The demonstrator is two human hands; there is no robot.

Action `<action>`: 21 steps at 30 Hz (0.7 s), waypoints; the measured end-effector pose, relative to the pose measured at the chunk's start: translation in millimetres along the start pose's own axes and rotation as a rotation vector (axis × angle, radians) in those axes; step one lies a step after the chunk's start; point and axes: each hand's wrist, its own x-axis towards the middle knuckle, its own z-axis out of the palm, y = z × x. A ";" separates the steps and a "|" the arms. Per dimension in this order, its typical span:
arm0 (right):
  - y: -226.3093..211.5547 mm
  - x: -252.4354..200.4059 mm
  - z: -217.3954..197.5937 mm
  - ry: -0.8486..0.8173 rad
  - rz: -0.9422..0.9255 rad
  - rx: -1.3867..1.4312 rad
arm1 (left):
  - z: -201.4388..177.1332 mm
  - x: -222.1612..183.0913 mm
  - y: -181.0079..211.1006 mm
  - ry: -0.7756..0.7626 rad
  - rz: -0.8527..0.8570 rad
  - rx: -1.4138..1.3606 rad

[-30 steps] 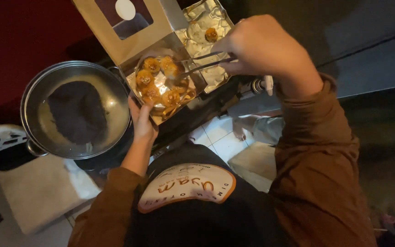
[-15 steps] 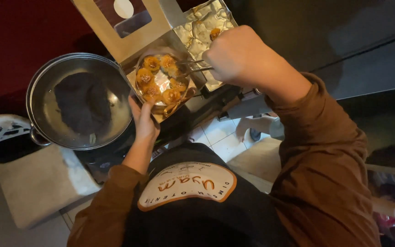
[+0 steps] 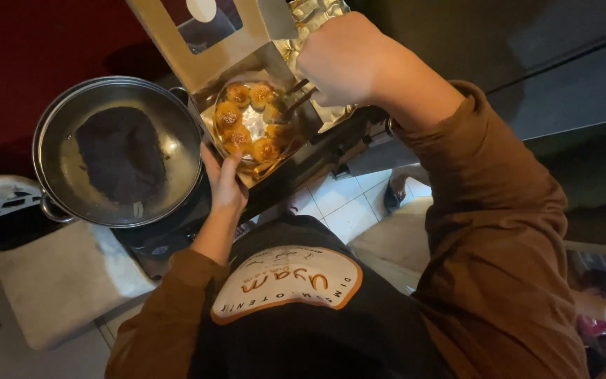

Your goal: Packing cooked food items from a tray into a delivery box using tongs and preparing the container.

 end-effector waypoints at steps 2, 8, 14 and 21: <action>1.2 -1.5 -7.3 -0.038 0.006 0.012 | 4.8 -1.9 5.6 0.029 -0.039 0.000; 5.5 -10.1 -20.9 -0.101 0.028 0.056 | 14.9 -6.9 20.8 -0.003 -0.054 -0.018; 15.7 -13.2 -17.3 -0.091 0.011 0.123 | 17.5 -3.6 21.2 0.025 -0.085 -0.033; 19.5 -20.3 -19.9 -0.090 0.023 0.129 | 20.4 -4.8 22.4 0.013 -0.108 0.018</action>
